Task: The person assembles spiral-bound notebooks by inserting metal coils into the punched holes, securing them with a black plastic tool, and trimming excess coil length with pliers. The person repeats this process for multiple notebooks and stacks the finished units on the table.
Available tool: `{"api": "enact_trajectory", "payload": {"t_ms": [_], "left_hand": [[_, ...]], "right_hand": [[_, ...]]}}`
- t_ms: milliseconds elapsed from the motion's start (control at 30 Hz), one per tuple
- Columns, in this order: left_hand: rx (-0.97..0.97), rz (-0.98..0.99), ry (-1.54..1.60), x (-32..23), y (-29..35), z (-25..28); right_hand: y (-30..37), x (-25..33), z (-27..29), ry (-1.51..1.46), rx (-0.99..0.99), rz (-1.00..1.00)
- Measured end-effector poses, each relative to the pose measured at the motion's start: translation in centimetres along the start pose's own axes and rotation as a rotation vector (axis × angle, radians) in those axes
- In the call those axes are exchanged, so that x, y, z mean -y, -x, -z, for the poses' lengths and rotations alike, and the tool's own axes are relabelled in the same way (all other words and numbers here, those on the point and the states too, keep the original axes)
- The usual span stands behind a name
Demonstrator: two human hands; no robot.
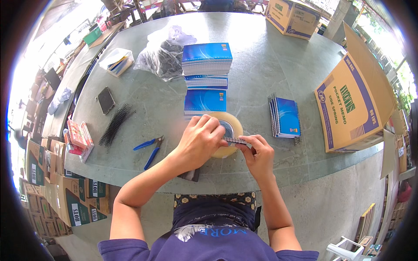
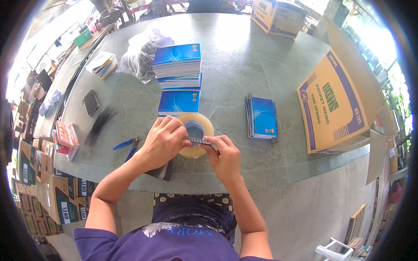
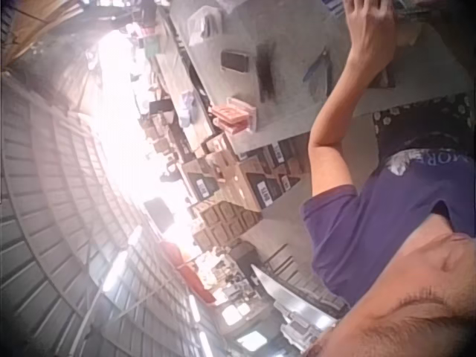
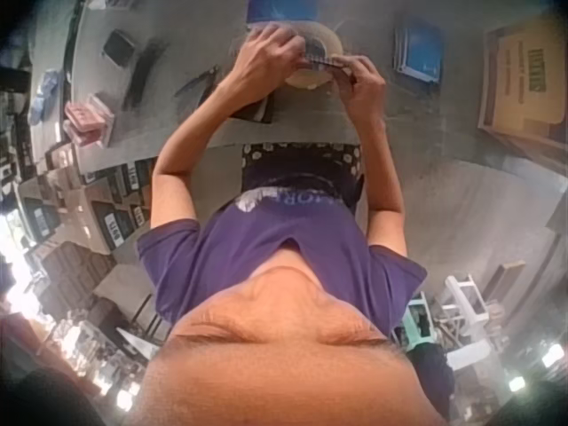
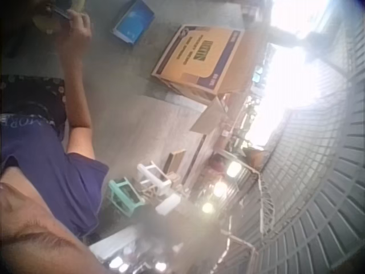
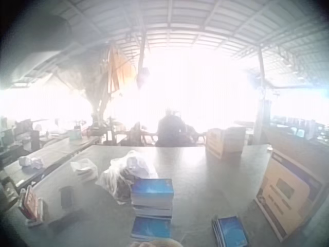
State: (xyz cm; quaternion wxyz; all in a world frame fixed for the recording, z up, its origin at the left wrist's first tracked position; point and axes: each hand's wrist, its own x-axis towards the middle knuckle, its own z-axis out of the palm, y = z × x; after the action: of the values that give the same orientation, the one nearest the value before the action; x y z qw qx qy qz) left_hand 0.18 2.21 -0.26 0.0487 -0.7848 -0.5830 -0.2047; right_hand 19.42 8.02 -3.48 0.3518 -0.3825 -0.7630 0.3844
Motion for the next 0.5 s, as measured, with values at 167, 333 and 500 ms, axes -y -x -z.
{"api": "enact_trajectory", "payload": {"t_ms": [167,333,500], "left_hand": [[-0.109,0.019,0.032,-1.2,-1.0,0.4],[0.071,0.050,0.023,-0.9,-0.6,0.9],[-0.057,0.041,0.108,-1.5,-1.2,1.2]], "right_hand": [[0.3,-0.6,-1.1,-0.626,0.125,-0.255],[0.5,-1.9,-2.2,-0.632,0.057,-0.046],[0.6,-2.9,-1.9,-0.590,0.112,-0.021]]}}
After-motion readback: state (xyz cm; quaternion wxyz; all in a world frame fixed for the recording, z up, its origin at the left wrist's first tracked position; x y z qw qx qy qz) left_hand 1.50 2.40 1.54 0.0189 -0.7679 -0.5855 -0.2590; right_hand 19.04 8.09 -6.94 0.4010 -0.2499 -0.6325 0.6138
